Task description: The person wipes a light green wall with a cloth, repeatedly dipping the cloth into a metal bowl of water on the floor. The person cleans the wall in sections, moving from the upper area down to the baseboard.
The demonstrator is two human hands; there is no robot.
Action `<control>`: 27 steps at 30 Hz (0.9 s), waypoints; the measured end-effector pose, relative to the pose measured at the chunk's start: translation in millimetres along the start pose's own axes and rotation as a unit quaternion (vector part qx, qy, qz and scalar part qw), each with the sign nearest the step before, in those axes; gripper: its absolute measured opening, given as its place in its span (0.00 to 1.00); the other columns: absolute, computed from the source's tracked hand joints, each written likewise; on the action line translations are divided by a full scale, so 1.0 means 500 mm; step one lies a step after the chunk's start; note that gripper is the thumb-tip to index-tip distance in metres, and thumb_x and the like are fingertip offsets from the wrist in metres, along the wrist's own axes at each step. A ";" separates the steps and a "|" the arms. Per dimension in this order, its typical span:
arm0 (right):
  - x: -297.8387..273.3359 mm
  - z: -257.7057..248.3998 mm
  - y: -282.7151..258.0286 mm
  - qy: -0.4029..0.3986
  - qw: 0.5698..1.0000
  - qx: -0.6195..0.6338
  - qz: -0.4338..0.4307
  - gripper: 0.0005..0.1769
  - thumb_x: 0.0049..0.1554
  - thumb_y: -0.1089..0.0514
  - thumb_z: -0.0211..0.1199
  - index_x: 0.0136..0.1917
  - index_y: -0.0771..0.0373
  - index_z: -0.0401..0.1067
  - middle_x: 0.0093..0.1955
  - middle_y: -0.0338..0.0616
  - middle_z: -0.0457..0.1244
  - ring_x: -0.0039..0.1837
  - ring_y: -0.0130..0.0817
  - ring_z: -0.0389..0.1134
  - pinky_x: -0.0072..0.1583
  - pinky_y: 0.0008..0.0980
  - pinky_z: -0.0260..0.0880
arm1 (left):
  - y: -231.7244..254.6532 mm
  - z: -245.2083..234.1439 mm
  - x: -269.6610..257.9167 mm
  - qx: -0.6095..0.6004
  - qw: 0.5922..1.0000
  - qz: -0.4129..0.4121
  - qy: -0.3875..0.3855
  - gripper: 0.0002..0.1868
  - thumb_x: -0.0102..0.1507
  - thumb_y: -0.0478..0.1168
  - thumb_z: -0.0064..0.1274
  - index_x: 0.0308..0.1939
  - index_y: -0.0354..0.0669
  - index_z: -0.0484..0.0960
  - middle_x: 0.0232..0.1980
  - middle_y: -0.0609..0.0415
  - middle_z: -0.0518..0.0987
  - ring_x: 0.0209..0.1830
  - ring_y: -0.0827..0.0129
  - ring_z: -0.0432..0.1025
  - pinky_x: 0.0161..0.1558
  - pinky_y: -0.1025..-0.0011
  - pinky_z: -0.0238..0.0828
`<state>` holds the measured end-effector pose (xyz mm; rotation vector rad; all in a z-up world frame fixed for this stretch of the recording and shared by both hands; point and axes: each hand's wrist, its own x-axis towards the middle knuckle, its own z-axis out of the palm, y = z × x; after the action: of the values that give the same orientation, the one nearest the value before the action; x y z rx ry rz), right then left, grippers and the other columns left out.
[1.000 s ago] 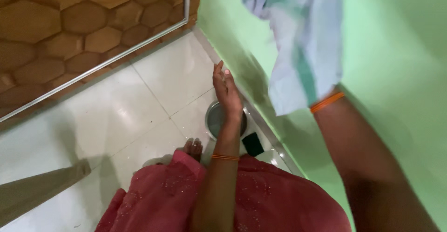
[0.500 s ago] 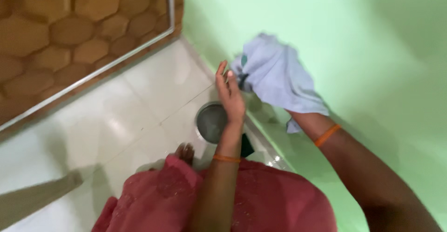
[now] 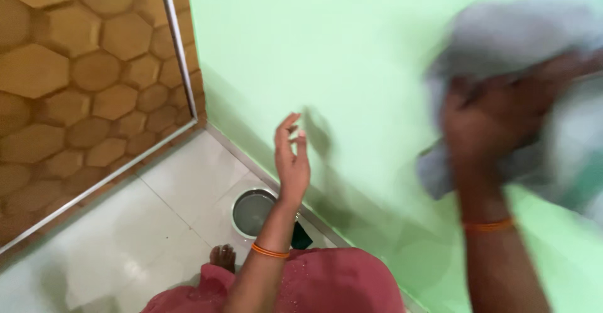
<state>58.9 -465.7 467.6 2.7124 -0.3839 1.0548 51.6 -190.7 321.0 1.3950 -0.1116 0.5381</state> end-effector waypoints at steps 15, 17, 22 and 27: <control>-0.325 0.168 -0.274 -0.287 0.734 0.600 -0.136 0.28 0.68 0.52 0.52 0.77 0.63 0.59 0.79 0.60 0.54 0.82 0.50 0.50 0.76 0.45 0.49 | -0.146 -0.040 -0.117 -0.012 0.982 -0.103 -0.155 0.37 0.70 0.48 0.43 0.76 0.40 0.43 0.72 0.42 0.66 0.72 0.57 0.62 0.69 0.62 0.57; -0.321 0.138 -0.254 -0.254 0.667 0.689 -0.127 0.29 0.66 0.53 0.53 0.77 0.63 0.57 0.79 0.60 0.54 0.81 0.48 0.50 0.74 0.46 0.54 | -0.130 -0.025 -0.090 -0.001 0.993 -0.094 -0.069 0.30 0.70 0.46 0.38 0.74 0.39 0.55 0.68 0.43 0.72 0.69 0.57 0.68 0.66 0.63 0.63; -0.382 0.080 -0.213 0.004 0.582 0.802 0.134 0.23 0.67 0.54 0.49 0.72 0.65 0.61 0.68 0.54 0.64 0.68 0.39 0.66 0.62 0.39 0.71 | -0.022 -0.011 0.090 -0.114 0.987 -0.063 0.094 0.24 0.70 0.40 0.38 0.69 0.36 0.67 0.65 0.45 0.76 0.63 0.61 0.72 0.63 0.67 0.68; -0.425 0.110 -0.252 -0.118 0.571 0.784 0.213 0.23 0.64 0.55 0.54 0.70 0.64 0.64 0.55 0.48 0.68 0.52 0.35 0.69 0.56 0.37 0.71 | 0.116 0.081 0.274 0.034 0.980 0.167 0.104 0.31 0.66 0.40 0.52 0.70 0.33 0.61 0.68 0.39 0.70 0.69 0.52 0.68 0.69 0.62 0.65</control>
<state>-17.9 -326.9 270.1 4.5685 -0.0159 1.6197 156.4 -184.5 433.5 1.3845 -0.1617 0.9713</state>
